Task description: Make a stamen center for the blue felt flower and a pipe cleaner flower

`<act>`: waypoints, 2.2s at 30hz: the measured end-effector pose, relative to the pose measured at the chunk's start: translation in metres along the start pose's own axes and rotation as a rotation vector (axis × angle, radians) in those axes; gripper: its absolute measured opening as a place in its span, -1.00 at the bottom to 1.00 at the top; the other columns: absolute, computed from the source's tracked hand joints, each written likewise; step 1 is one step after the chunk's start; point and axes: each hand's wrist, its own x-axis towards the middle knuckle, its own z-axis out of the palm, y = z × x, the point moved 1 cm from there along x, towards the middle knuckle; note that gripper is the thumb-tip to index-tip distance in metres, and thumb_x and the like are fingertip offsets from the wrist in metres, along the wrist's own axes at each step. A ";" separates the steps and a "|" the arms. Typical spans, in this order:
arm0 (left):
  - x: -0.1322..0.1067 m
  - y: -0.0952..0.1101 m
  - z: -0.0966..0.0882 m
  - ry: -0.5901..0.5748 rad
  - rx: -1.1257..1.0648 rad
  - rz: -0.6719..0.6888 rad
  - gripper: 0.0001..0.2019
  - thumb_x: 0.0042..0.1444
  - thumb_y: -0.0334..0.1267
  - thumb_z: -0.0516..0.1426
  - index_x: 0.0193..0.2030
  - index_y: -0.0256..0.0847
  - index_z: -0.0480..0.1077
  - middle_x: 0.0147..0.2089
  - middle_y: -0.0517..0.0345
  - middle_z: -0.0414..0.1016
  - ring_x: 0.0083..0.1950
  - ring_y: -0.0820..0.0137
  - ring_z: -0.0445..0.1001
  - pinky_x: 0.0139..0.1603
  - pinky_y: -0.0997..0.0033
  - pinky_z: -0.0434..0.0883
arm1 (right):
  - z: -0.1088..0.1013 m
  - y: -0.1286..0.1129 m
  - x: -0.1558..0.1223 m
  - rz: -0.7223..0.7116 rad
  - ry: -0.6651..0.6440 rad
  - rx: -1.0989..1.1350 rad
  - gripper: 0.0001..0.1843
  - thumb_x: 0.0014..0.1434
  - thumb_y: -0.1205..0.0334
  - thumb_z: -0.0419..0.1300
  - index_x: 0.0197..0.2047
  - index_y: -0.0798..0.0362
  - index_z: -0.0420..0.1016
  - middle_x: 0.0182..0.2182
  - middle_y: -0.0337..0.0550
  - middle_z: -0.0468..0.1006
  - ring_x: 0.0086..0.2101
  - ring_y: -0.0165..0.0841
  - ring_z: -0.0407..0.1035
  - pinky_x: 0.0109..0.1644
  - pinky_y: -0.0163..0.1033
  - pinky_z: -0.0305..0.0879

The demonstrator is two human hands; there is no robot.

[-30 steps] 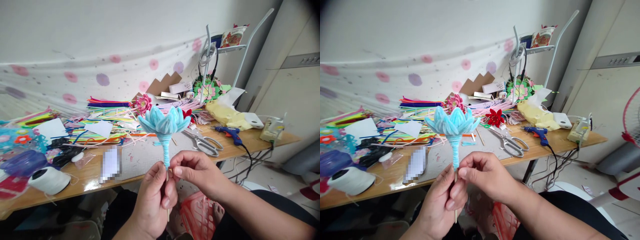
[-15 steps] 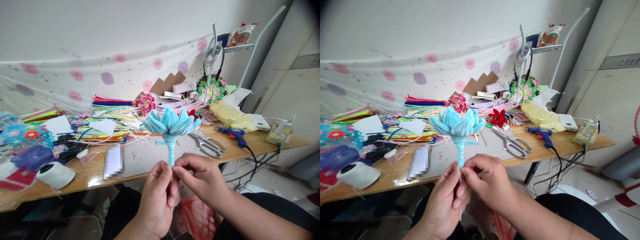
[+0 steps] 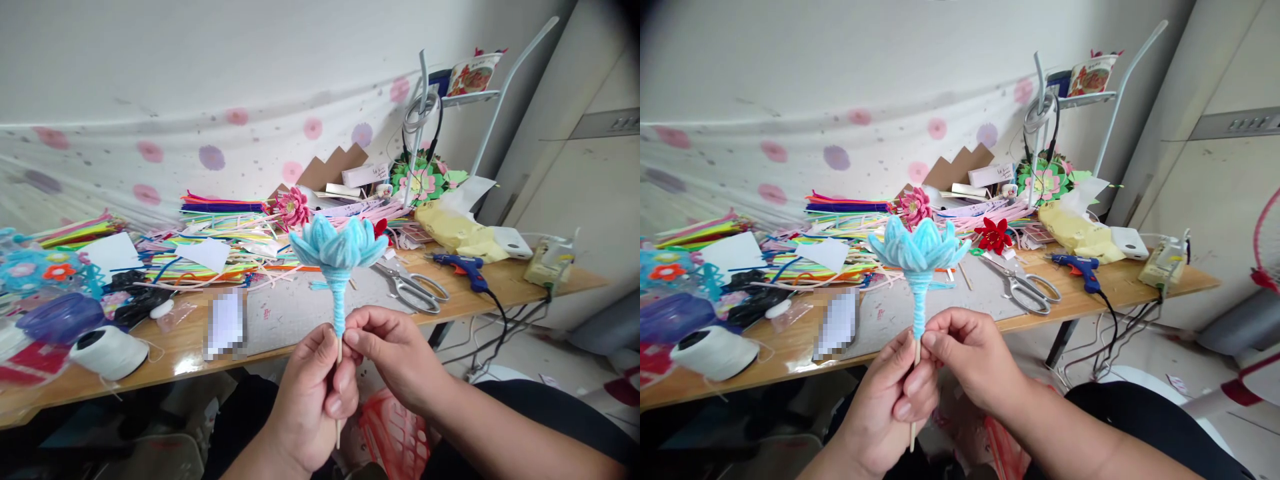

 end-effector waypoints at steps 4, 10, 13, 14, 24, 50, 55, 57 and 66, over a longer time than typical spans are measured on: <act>0.000 0.004 0.000 -0.003 0.033 0.033 -0.70 0.10 -0.09 0.13 -0.47 -0.29 0.31 -0.68 0.32 0.22 -0.76 0.74 -0.02 -0.74 0.70 -0.06 | -0.006 0.000 0.003 0.064 -0.078 0.152 -0.82 0.07 0.19 0.24 -0.40 0.16 0.52 -0.58 -0.22 0.46 -0.53 -0.49 0.29 -0.39 -0.36 0.21; -0.002 0.011 -0.003 0.040 0.090 0.047 -0.83 0.18 -0.29 0.05 -0.42 -0.29 0.27 -0.58 0.28 0.27 -0.71 0.72 0.07 -0.68 0.67 -0.05 | -0.017 0.001 0.008 0.100 0.021 0.186 -0.74 0.09 0.10 0.22 -0.46 0.14 0.43 -0.54 -0.20 0.43 -0.52 -0.45 0.30 -0.41 -0.30 0.27; -0.003 0.014 -0.003 0.085 0.139 0.102 -0.87 0.16 -0.31 0.07 -0.39 -0.28 0.28 -0.57 0.28 0.26 -0.68 0.70 0.09 -0.65 0.65 -0.04 | -0.023 0.000 0.009 0.066 0.075 0.182 -0.70 0.04 0.08 0.26 -0.53 0.12 0.36 -0.58 -0.26 0.36 -0.55 -0.47 0.24 -0.46 -0.32 0.26; -0.004 0.014 -0.003 0.095 0.158 0.129 -0.88 0.16 -0.31 0.07 -0.38 -0.28 0.29 -0.56 0.28 0.27 -0.67 0.70 0.09 -0.64 0.64 -0.04 | -0.025 -0.001 0.009 0.052 0.073 0.188 -0.68 0.03 0.08 0.27 -0.55 0.11 0.33 -0.60 -0.28 0.33 -0.57 -0.48 0.21 -0.48 -0.33 0.25; -0.004 0.012 -0.006 0.162 0.231 0.293 -0.90 0.11 -0.28 0.13 -0.37 -0.25 0.32 -0.51 0.26 0.29 -0.61 0.66 0.13 -0.57 0.59 0.04 | -0.032 -0.006 0.005 -0.017 -0.069 0.145 -0.78 0.09 0.20 0.27 -0.48 0.14 0.41 -0.58 -0.23 0.43 -0.52 -0.49 0.31 -0.37 -0.35 0.22; -0.013 0.098 -0.063 0.483 0.147 0.824 -0.82 -0.02 -0.38 0.19 -0.22 -0.25 0.42 -0.55 0.28 0.23 -0.61 0.64 0.05 -0.69 0.71 0.10 | -0.055 -0.006 0.016 0.005 -0.092 -0.488 -0.71 0.13 0.07 0.19 -0.50 0.09 0.33 -0.57 -0.28 0.36 -0.52 -0.49 0.18 -0.42 -0.36 0.11; -0.016 0.110 -0.082 0.502 0.171 0.891 -0.88 0.00 -0.38 0.18 -0.27 -0.23 0.40 -0.54 0.28 0.22 -0.58 0.63 0.09 -0.66 0.71 0.13 | -0.058 0.001 0.026 0.007 -0.070 -0.662 -0.64 0.20 -0.01 0.07 -0.49 0.08 0.29 -0.57 -0.26 0.34 -0.51 -0.47 0.20 -0.40 -0.34 0.15; -0.017 0.115 -0.089 0.526 0.158 0.893 -0.85 -0.02 -0.37 0.20 -0.26 -0.22 0.40 -0.53 0.29 0.20 -0.58 0.63 0.09 -0.65 0.70 0.14 | -0.057 0.006 0.033 0.025 -0.128 -0.715 -0.72 0.22 0.06 0.04 -0.42 0.07 0.32 -0.51 -0.24 0.36 -0.46 -0.45 0.24 -0.36 -0.34 0.18; -0.012 0.129 -0.117 0.571 0.111 0.884 -0.81 -0.06 -0.29 0.25 -0.26 -0.20 0.41 -0.57 0.30 0.21 -0.60 0.63 0.11 -0.64 0.68 0.12 | -0.036 0.033 0.059 -0.034 -0.346 -1.018 -0.77 -0.01 0.55 0.04 -0.50 0.08 0.42 -0.48 -0.22 0.47 -0.42 -0.45 0.35 -0.33 -0.36 0.23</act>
